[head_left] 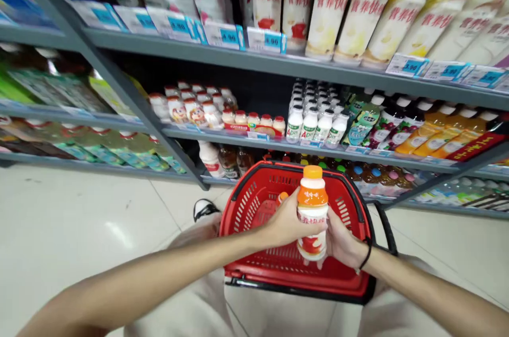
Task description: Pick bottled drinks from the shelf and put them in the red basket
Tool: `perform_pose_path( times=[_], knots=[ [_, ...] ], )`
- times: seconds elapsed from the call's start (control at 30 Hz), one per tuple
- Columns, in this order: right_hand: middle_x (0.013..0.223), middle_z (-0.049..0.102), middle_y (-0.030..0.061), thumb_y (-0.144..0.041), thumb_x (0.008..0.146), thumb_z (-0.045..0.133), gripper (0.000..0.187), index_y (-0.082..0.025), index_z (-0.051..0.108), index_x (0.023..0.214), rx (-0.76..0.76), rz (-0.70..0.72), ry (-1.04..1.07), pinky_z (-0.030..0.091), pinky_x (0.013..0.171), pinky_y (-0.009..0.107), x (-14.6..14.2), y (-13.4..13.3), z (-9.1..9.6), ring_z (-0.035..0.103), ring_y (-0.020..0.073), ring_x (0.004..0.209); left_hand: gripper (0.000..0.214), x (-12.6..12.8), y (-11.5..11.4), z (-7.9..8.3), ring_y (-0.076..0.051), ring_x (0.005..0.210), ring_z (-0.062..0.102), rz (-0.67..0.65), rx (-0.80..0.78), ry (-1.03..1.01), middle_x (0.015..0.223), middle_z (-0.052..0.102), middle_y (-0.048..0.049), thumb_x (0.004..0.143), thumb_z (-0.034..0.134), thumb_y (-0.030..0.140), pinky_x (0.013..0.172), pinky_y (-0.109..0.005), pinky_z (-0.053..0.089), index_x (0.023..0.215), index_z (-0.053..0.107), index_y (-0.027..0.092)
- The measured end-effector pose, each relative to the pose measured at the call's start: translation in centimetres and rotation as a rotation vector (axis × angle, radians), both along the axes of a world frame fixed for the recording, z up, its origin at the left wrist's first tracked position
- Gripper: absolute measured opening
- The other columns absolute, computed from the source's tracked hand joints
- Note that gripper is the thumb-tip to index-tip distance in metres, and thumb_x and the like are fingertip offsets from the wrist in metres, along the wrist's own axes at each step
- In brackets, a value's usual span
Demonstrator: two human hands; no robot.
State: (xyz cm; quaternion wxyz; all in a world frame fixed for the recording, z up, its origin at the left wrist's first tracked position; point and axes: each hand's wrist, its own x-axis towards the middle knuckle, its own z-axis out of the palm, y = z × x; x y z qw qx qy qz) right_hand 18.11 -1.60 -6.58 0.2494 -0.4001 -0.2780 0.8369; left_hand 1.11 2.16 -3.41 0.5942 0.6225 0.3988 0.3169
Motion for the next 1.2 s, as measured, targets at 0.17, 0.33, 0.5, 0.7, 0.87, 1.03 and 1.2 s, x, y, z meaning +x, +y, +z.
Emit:
perform_pose_path(
  times=[0.17, 0.33, 0.5, 0.7, 0.87, 1.03, 1.2],
  knots=[
    [0.087, 0.078, 0.0140, -0.054, 0.107, 0.010, 0.070, -0.014, 0.061, 0.132, 0.014, -0.012, 0.002, 0.051, 0.042, 0.024, -0.3, 0.4, 1.7, 0.073, 0.0224, 0.061, 0.055, -1.0, 0.7, 0.6, -0.028, 0.105, 0.074, 0.021, -0.021, -0.072, 0.114, 0.076, -0.0061, 0.067, 0.092, 0.040, 0.090, -0.043, 0.060, 0.113, 0.064, 0.028],
    [0.078, 0.077, 0.0126, -0.045, 0.106, 0.020, 0.059, -0.010, 0.065, 0.121, 0.008, -0.004, -0.008, 0.050, 0.041, 0.023, 0.0, 0.6, 2.7, 0.071, 0.0208, 0.054, 0.048, -1.7, 1.4, 0.6, -0.028, 0.108, 0.073, 0.047, -0.030, -0.020, 0.117, 0.076, -0.0060, 0.075, 0.087, 0.046, 0.092, -0.042, 0.060, 0.113, 0.067, 0.026],
    [0.071, 0.075, 0.0109, -0.042, 0.104, 0.022, 0.056, -0.009, 0.066, 0.115, 0.029, -0.069, -0.054, 0.044, 0.037, 0.021, -0.4, 0.2, 2.4, 0.069, 0.0201, 0.050, 0.049, -1.7, 1.1, 0.2, -0.028, 0.109, 0.073, 0.024, 0.038, -0.012, 0.119, 0.076, -0.0057, 0.076, 0.087, 0.043, 0.092, -0.041, 0.061, 0.116, 0.065, 0.027],
    [0.061, 0.070, 0.0066, -0.050, 0.103, 0.027, 0.057, -0.011, 0.068, 0.111, 0.114, -0.082, -0.112, 0.038, 0.032, 0.020, -0.1, 0.0, 2.1, 0.061, 0.0175, 0.042, 0.050, -1.8, 0.0, 1.5, -0.028, 0.119, 0.070, -0.045, 0.145, -0.001, 0.133, 0.070, -0.0095, 0.087, 0.078, 0.042, 0.100, -0.043, 0.059, 0.130, 0.059, 0.025],
    [0.060, 0.068, 0.0068, -0.070, 0.098, 0.031, 0.069, -0.013, 0.069, 0.108, 0.201, -0.059, -0.142, 0.032, 0.030, 0.019, 0.5, -0.6, 1.7, 0.061, 0.0177, 0.043, 0.057, -1.8, -0.8, 2.8, -0.031, 0.120, 0.069, -0.150, 0.319, -0.013, 0.135, 0.069, -0.0162, 0.086, 0.080, 0.032, 0.099, -0.043, 0.057, 0.134, 0.055, 0.016],
    [0.073, 0.073, 0.0077, -0.063, 0.099, 0.041, 0.056, -0.016, 0.067, 0.116, 0.254, -0.128, -0.126, 0.045, 0.038, 0.022, 0.1, -1.1, 1.8, 0.069, 0.0207, 0.057, 0.056, -1.9, -0.5, 2.4, -0.028, 0.110, 0.073, -0.074, 0.243, 0.007, 0.125, 0.075, -0.0121, 0.080, 0.087, 0.038, 0.094, -0.039, 0.059, 0.125, 0.063, 0.016],
    [0.088, 0.076, 0.0086, -0.060, 0.102, 0.044, 0.053, -0.017, 0.066, 0.124, 0.281, -0.131, -0.038, 0.052, 0.043, 0.026, 0.0, -1.1, 2.0, 0.070, 0.0213, 0.065, 0.061, -1.8, 0.4, 2.6, -0.025, 0.102, 0.074, 0.079, 0.037, -0.157, 0.119, 0.076, -0.0100, 0.070, 0.093, 0.038, 0.086, -0.034, 0.060, 0.119, 0.065, 0.015]
  ],
)
